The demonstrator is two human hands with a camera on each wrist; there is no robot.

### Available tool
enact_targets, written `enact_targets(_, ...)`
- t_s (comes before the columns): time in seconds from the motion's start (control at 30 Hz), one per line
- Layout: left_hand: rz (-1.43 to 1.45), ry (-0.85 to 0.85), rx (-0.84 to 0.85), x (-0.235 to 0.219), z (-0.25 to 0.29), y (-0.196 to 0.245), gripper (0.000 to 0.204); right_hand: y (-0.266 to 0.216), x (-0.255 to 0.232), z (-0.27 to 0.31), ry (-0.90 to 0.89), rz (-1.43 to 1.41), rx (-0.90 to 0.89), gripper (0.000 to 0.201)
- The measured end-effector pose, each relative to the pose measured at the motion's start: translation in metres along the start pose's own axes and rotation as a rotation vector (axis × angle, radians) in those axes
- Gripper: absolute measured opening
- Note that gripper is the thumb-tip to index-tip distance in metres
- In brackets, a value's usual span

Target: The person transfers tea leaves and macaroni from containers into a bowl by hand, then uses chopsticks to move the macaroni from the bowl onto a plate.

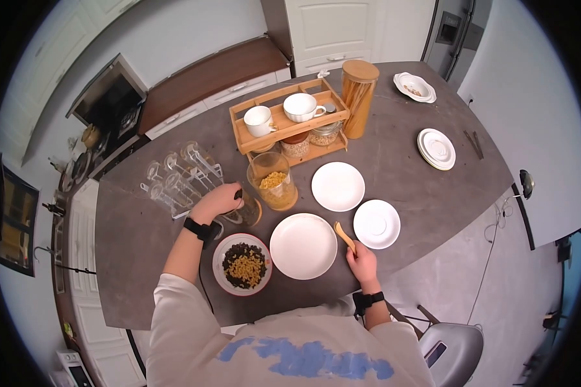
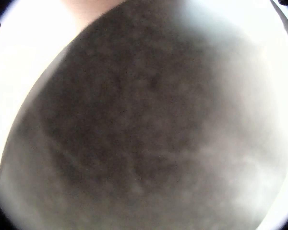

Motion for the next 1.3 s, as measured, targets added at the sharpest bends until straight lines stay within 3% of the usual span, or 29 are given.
enact_targets(0.2, 0.046, 0.018, -0.013, -0.013, 0.003, 0.009, 0.026, 0.004, 0.004, 0.0, 0.001, 0.0, -0.012, 0.023)
enact_targets(0.33, 0.171, 0.138, 0.047, -0.029, 0.009, 0.006, 0.025, 0.002, 0.003, 0.0, -0.019, -0.004, 0.008, 0.022)
enact_targets(0.57, 0.76, 0.035, -0.273, -0.053, 0.039, 0.004, 0.016, 0.002, 0.004, -0.001, -0.019, -0.007, -0.006, 0.021)
enact_targets(0.73, 1.179, 0.082, -0.213, -0.064, 0.064, -0.018, 0.005, 0.001, 0.003, -0.002, -0.028, -0.007, -0.012, 0.021)
enact_targets(0.83, 1.259, 0.156, -0.21, -0.066, 0.079, -0.052, 0.009, 0.003, 0.005, -0.001, -0.037, 0.007, -0.009, 0.022)
enact_targets(0.97, 1.199, 0.205, -0.334, -0.064, 0.097, -0.064, 0.009, 0.003, 0.005, -0.001, -0.034, -0.004, -0.011, 0.021)
enact_targets(1.3, 1.401, 0.356, -0.215, -0.04, 0.109, -0.085, 0.007, 0.005, 0.007, -0.001, -0.036, -0.012, -0.016, 0.021)
Point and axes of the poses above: each hand's wrist, its own z-axis away from the middle knuckle, its own x-axis out of the palm, y = z × x, the point moved 4 cm from there along -z, towards the middle knuckle, and after that the axes turned 13 degrees about z, right-handed, at the moved point
